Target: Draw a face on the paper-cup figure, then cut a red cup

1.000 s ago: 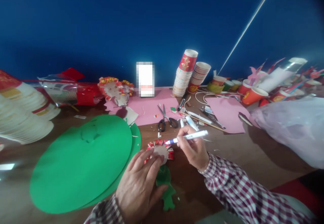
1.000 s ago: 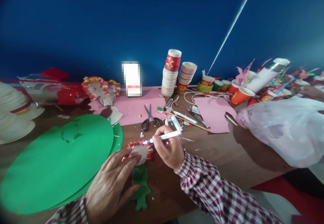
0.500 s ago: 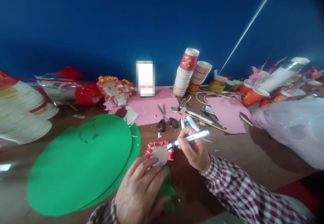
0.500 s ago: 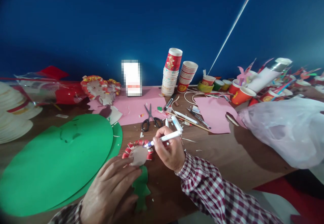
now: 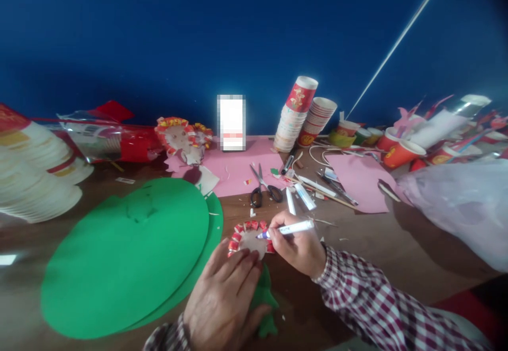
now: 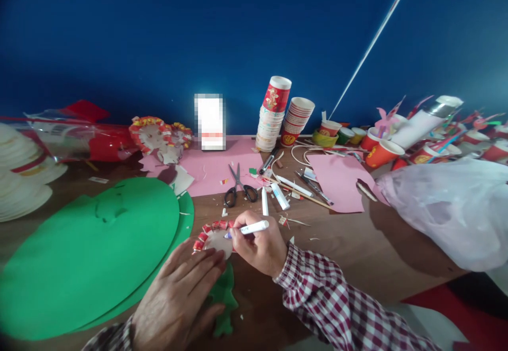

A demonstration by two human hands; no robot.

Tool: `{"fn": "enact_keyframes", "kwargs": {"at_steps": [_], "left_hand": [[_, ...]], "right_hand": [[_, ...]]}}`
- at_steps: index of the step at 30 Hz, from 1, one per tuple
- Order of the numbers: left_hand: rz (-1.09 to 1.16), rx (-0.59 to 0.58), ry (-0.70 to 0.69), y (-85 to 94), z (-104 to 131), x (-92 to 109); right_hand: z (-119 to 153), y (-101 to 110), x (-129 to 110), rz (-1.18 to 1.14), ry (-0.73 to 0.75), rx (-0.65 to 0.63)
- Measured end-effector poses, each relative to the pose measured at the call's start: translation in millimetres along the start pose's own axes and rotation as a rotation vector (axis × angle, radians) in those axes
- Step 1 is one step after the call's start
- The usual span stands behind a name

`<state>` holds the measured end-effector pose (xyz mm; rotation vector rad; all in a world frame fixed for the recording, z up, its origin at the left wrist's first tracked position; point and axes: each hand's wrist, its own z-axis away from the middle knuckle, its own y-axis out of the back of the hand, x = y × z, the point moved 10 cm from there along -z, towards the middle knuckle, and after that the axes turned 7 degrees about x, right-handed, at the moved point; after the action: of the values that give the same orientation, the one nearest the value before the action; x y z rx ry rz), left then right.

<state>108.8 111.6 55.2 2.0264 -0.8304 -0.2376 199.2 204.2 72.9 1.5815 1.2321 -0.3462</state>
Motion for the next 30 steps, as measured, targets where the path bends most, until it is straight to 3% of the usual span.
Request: {"fn": "enact_keyframes", "kwargs": {"at_steps": [18, 25, 30], "left_hand": [[0.002, -0.019, 0.007, 2.0, -4, 1], [0.004, -0.023, 0.015, 1.7, -4, 0], [0.009, -0.033, 0.012, 1.3, -5, 1]], "right_hand": [[0, -4, 5, -0.054, -0.069, -0.027], [-2, 6, 20, -0.289, -0.201, 0.093], [-1, 0, 13, -0.25, -0.139, 0.013]]}}
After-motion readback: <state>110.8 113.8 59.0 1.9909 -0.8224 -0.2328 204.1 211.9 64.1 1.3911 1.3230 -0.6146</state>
